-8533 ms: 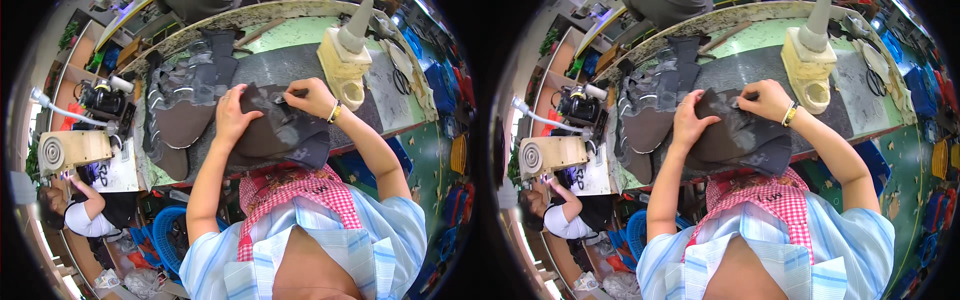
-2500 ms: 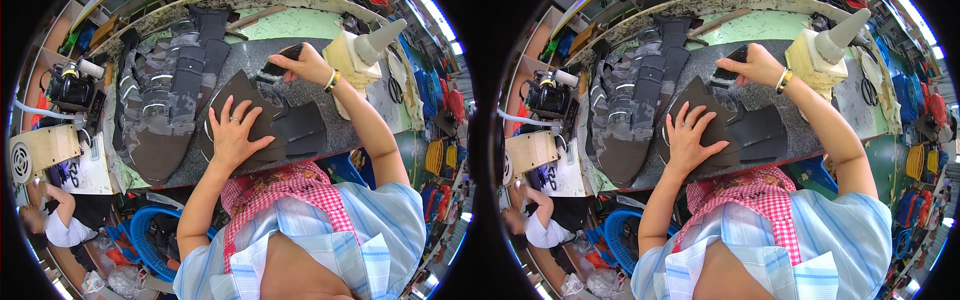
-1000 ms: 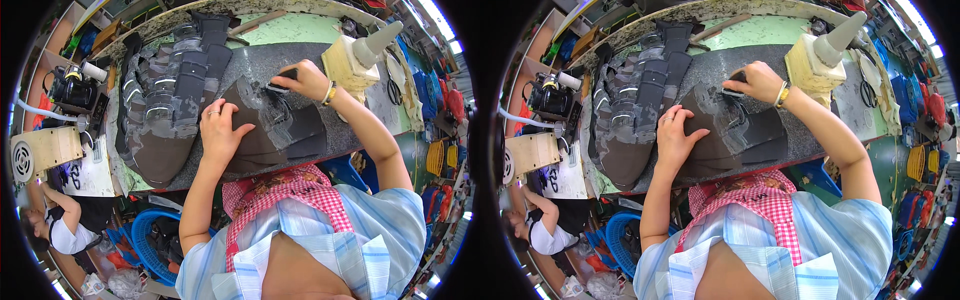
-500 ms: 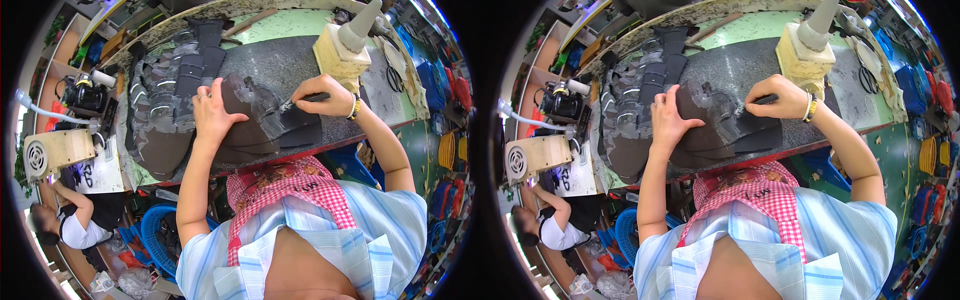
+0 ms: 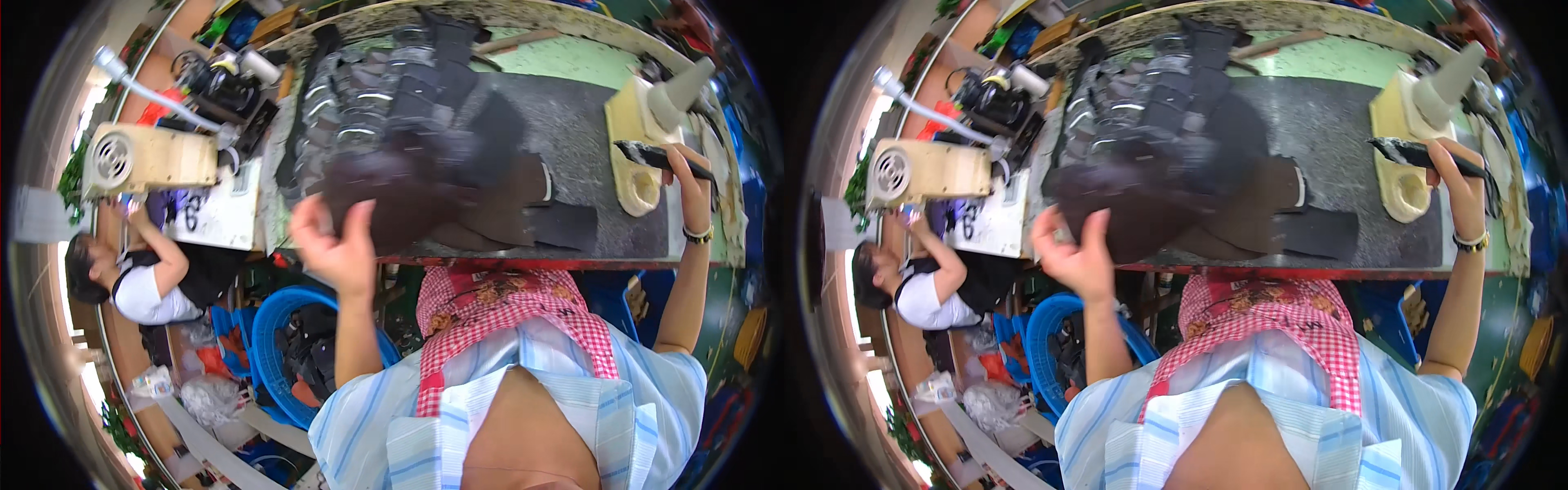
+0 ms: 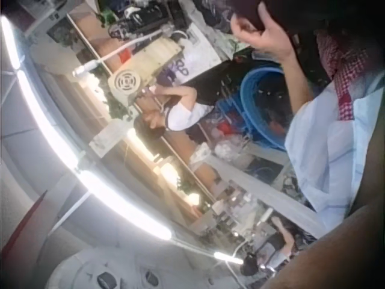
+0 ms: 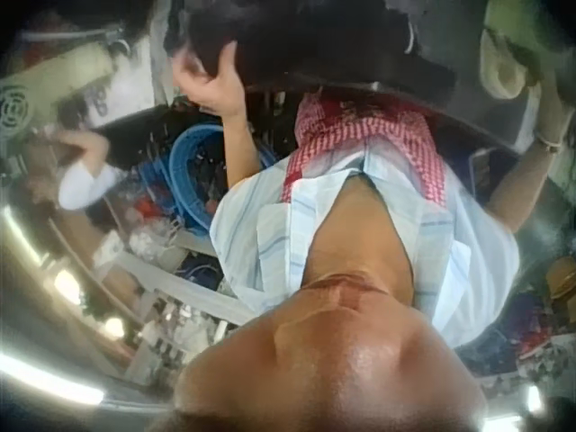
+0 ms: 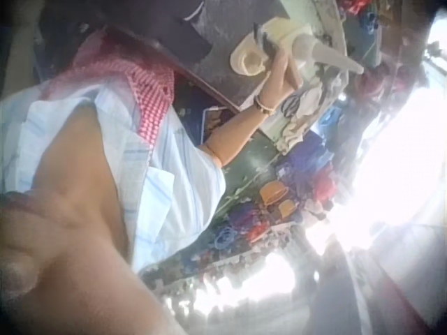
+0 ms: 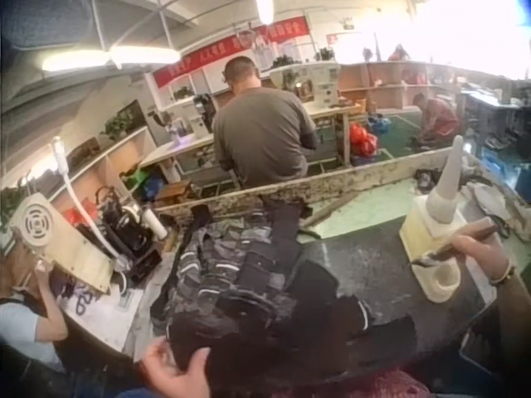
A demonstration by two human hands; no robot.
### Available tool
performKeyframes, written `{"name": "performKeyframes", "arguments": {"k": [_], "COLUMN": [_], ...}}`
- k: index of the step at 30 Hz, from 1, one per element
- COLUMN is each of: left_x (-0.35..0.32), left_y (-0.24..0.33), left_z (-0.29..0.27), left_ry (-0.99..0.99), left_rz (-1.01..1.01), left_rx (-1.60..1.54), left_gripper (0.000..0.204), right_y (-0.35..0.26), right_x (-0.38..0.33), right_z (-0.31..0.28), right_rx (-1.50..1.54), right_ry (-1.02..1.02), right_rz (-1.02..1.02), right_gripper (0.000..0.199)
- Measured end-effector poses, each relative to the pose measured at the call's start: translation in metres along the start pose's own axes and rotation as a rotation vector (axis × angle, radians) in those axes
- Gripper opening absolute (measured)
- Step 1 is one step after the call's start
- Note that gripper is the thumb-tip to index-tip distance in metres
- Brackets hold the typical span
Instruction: The person applies adhesive to shoe pieces using an applicator brush, attaches and shapes the pieces over a shoe last by hand, and folds and presses shoe components on the work table.
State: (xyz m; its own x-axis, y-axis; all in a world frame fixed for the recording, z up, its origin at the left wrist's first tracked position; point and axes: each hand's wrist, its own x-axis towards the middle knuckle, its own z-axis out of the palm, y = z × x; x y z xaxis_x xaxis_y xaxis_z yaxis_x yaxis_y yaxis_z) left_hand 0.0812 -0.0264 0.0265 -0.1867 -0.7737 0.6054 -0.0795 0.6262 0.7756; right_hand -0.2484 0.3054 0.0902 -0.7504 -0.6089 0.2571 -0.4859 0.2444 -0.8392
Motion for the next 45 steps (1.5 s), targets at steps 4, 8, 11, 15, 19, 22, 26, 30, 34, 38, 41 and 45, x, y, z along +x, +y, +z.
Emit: {"name": "performKeyframes", "arguments": {"k": [4,8,11,15,19,22,26,30,34,38,41,45], "left_x": [0.021,-0.016,-0.034,-0.039,-0.049,-0.070,-0.074,-0.061,-0.059,-0.049,-0.007,-0.013], "left_y": [-0.021,0.026,-0.002,0.003,0.025,0.020,0.025,0.021,0.032,0.024,0.052,0.079], "left_z": [-0.025,0.047,0.074,0.079,0.064,0.045,0.051,0.061,0.067,0.077,0.089,0.101], "left_ry": [-0.109,-1.033,-1.238,-1.072,-0.847,-1.035,-1.096,-1.194,-1.231,-1.100,-0.816,-0.835], "left_rz": [0.243,0.573,0.589,0.779,0.838,0.760,0.665,0.739,0.878,0.862,0.712,1.035], "left_rx": [0.652,0.358,0.250,0.319,0.378,0.621,0.616,0.550,0.553,0.453,0.329,0.486], "left_gripper": [0.077,0.075,0.068,0.053,0.047,0.052,0.072,0.075,0.070,0.068,0.067,0.061], "right_y": [0.019,0.033,-0.009,0.005,0.051,0.050,0.044,0.045,0.032,0.034,0.055,0.031], "right_x": [-0.015,-0.021,-0.013,-0.027,-0.044,-0.031,-0.021,-0.016,-0.012,-0.012,-0.019,-0.026], "right_z": [-0.030,-0.010,-0.011,-0.013,0.006,0.010,0.002,-0.002,-0.005,-0.016,-0.024,-0.028], "right_rx": [-0.165,-0.223,-0.337,-0.640,-0.737,-0.778,-0.833,-0.682,-0.593,-0.247,-0.262,-0.294], "right_ry": [-0.178,-0.066,0.036,-0.010,0.165,0.201,0.155,0.091,0.139,0.094,0.165,0.061], "right_rz": [0.347,0.298,0.102,0.048,-0.227,-0.325,-0.397,-0.242,-0.025,0.166,0.158,0.294], "right_gripper": [0.029,0.033,0.033,0.028,0.022,0.020,0.020,0.022,0.031,0.034,0.038,0.038]}}
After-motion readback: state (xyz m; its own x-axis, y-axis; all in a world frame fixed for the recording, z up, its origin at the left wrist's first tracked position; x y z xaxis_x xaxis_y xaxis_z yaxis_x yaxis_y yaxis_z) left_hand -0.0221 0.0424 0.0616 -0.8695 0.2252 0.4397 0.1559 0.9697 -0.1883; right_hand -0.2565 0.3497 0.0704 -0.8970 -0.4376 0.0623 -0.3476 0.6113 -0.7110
